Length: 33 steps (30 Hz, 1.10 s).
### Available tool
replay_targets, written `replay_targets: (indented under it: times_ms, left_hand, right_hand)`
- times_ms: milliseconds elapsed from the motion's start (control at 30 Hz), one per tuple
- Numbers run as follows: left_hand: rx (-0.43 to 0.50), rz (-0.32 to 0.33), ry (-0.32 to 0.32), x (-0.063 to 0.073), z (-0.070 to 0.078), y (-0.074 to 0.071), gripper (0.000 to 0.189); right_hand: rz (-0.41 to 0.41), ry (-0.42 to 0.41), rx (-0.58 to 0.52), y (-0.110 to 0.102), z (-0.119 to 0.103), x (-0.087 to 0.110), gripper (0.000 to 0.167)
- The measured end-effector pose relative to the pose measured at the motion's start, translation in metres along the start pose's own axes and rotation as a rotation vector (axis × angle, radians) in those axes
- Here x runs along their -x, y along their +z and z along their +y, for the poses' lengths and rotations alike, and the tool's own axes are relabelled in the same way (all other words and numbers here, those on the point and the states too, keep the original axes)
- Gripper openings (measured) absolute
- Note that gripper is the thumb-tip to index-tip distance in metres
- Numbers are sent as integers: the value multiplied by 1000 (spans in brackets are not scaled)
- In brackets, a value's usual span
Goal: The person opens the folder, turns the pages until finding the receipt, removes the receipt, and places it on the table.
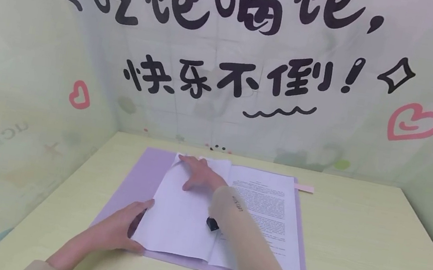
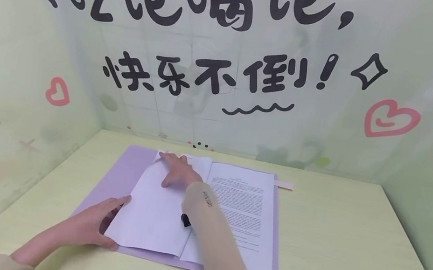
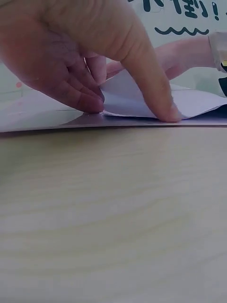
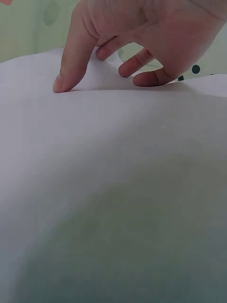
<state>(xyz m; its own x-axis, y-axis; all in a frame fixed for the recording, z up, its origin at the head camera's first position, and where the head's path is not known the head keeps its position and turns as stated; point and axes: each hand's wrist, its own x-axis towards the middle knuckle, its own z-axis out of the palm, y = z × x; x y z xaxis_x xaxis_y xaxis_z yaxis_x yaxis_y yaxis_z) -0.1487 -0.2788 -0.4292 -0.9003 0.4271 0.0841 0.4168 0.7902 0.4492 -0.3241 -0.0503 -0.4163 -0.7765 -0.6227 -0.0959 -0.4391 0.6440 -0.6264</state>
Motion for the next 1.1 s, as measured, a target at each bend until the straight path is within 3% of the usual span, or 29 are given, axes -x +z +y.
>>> replay_targets:
  times_ms: [233, 467, 767, 1100]
  left_hand:
    - [-15, 3, -28, -1, 1, 0, 102]
    - [-20, 14, -6, -1, -2, 2, 94]
    - [84, 6, 24, -2, -4, 6, 81]
    - [-71, -15, 51, -6, 2, 0, 80]
  right_hand:
    - [-2, -17, 53, 3, 3, -2, 92]
    - [-11, 17, 74, 3, 1, -2, 94]
    - [-3, 47, 252, 2, 0, 1, 69]
    - [-22, 61, 241, -1, 3, 6, 60]
